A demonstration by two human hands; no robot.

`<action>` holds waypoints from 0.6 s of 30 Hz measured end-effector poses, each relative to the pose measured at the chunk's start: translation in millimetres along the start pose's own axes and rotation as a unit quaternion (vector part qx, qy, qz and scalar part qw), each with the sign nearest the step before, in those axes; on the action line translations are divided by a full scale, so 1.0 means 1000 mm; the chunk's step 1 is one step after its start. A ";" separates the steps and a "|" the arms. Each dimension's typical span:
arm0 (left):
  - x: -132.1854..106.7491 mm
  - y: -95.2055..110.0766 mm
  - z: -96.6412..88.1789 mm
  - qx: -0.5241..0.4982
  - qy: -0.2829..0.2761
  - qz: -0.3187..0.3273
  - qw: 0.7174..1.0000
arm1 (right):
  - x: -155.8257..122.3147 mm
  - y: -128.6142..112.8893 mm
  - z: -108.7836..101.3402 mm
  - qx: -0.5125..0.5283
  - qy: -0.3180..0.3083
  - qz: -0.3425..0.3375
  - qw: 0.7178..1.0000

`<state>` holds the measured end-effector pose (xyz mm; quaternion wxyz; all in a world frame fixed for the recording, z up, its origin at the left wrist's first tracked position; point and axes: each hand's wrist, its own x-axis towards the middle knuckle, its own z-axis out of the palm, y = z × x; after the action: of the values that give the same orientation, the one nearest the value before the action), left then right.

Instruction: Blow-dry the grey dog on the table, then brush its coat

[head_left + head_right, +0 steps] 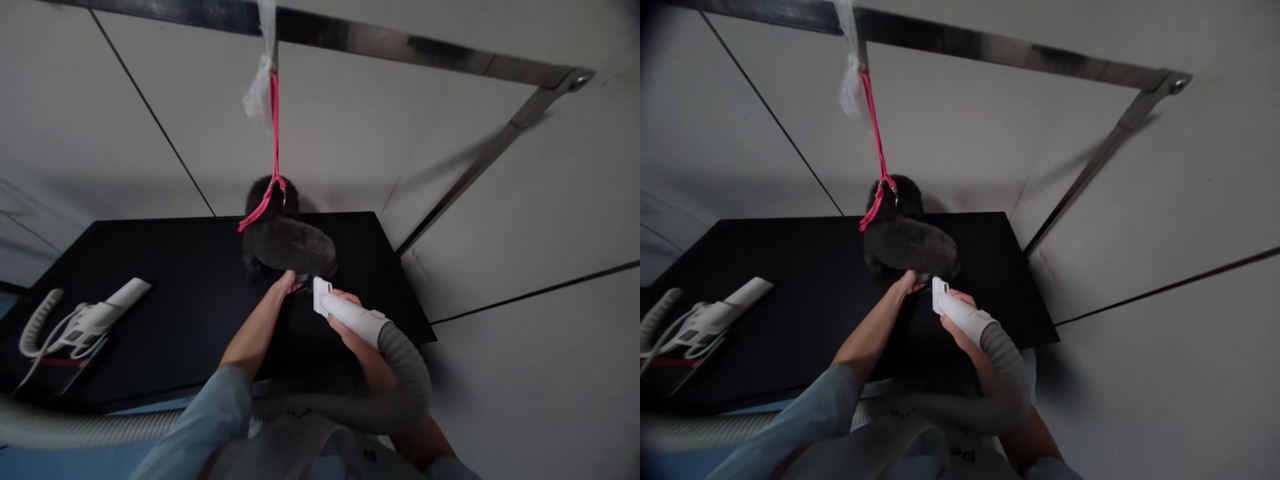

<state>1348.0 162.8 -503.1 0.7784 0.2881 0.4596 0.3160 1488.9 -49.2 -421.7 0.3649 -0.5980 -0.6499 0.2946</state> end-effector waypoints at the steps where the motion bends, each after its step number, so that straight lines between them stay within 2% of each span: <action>1: -0.002 -0.001 0.001 0.003 -0.019 -0.018 1.000 | 0.006 -0.001 0.004 0.061 0.025 -0.006 0.998; 2: -0.003 -0.003 0.003 0.009 -0.039 -0.034 0.999 | 0.012 -0.001 0.009 0.118 0.055 -0.017 0.991; 4: -0.007 -0.006 0.007 0.024 -0.072 -0.056 0.996 | 0.023 0.003 0.020 0.165 0.104 -0.056 0.979; 6: -0.010 -0.011 0.015 0.030 -0.107 -0.080 0.991 | 0.027 0.009 0.029 0.145 0.118 -0.091 0.978; 8: -0.012 -0.019 0.025 0.033 -0.151 -0.115 0.981 | 0.020 0.014 0.033 0.114 0.100 -0.108 0.983; 10: -0.015 -0.031 0.035 0.042 -0.196 -0.157 0.967 | 0.004 0.019 0.033 0.094 0.095 -0.112 0.985; 13: -0.021 -0.054 0.051 0.043 -0.264 -0.211 0.940 | -0.031 0.025 0.028 0.066 0.130 -0.099 0.984; 16: -0.027 -0.076 0.065 -0.034 -0.370 -0.229 0.900 | -0.071 0.038 0.022 0.048 0.163 -0.062 0.984; 18: -0.030 -0.087 0.074 -0.086 -0.422 -0.233 0.872 | -0.093 0.046 0.017 0.040 0.185 -0.046 0.981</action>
<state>1423.5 73.2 -521.2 0.9710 0.2107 0.1124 0.0123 1502.3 -135.8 -480.1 0.5155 -0.5967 -0.5855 0.1881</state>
